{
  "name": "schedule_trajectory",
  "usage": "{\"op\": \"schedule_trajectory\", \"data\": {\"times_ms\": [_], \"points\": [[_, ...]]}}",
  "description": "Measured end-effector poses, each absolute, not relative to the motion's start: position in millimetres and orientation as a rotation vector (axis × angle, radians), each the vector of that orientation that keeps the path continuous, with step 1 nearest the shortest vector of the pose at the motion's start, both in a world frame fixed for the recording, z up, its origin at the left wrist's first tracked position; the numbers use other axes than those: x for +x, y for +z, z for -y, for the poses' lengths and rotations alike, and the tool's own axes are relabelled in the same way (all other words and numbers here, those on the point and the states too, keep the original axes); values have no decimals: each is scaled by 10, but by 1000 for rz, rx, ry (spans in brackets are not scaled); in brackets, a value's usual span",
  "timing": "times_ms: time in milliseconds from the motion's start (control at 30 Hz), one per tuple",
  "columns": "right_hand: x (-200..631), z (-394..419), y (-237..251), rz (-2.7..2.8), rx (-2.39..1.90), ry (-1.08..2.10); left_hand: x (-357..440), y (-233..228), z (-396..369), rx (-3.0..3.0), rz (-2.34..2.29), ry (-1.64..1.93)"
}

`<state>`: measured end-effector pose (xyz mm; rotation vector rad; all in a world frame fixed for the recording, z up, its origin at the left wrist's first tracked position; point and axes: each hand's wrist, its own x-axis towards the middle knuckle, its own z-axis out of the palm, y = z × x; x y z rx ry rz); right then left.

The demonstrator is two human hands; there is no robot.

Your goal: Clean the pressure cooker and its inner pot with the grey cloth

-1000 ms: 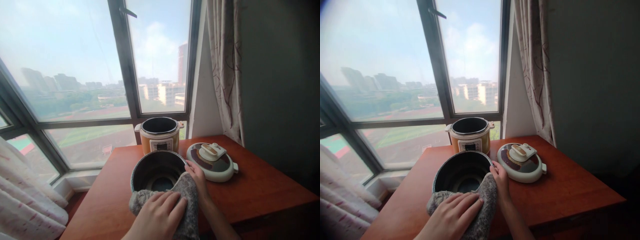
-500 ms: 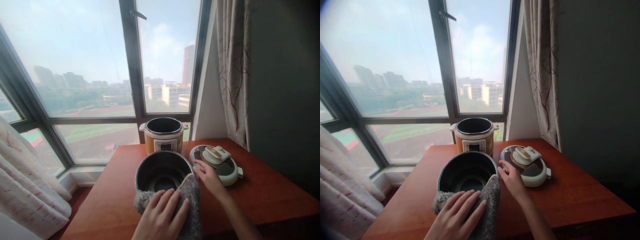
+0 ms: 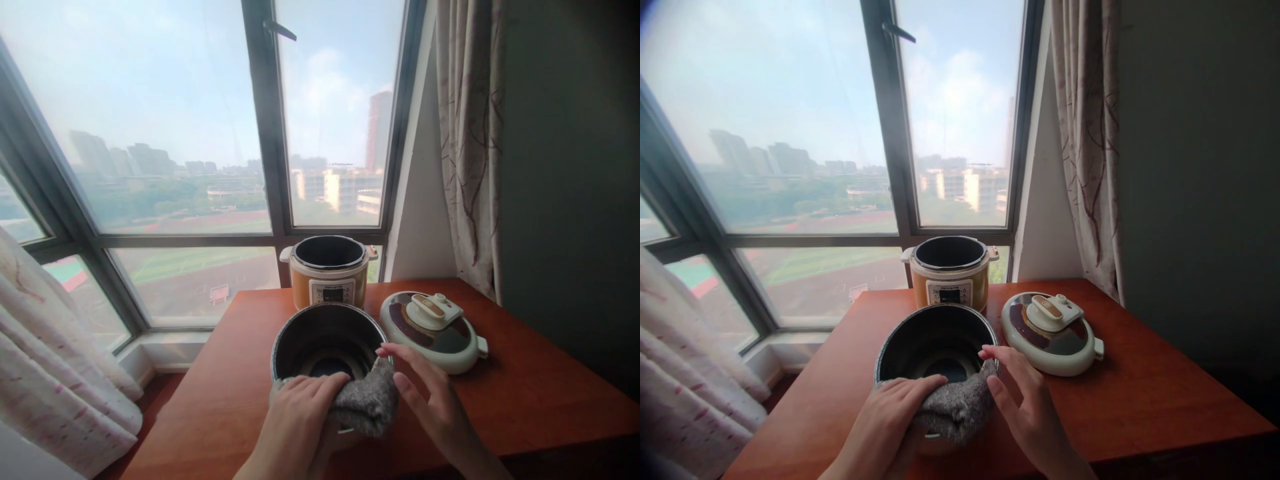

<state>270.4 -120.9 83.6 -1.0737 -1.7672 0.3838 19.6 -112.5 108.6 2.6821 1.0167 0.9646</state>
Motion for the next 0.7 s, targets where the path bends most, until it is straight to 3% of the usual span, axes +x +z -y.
{"op": "schedule_trajectory", "data": {"times_ms": [133,300,500,700], "points": [[2717,1173,835,1974,-977,442,237,1331,980,2327,-1111,875],[2662,909,926,1832,-1114,459,202,1570,792,2171,-975,929],[2816,621,1346,1954,-891,334,57,1531,629,2250,-916,1064],[2843,867,1530,2103,-727,101,-36,1388,826,2360,-883,1045]]}}
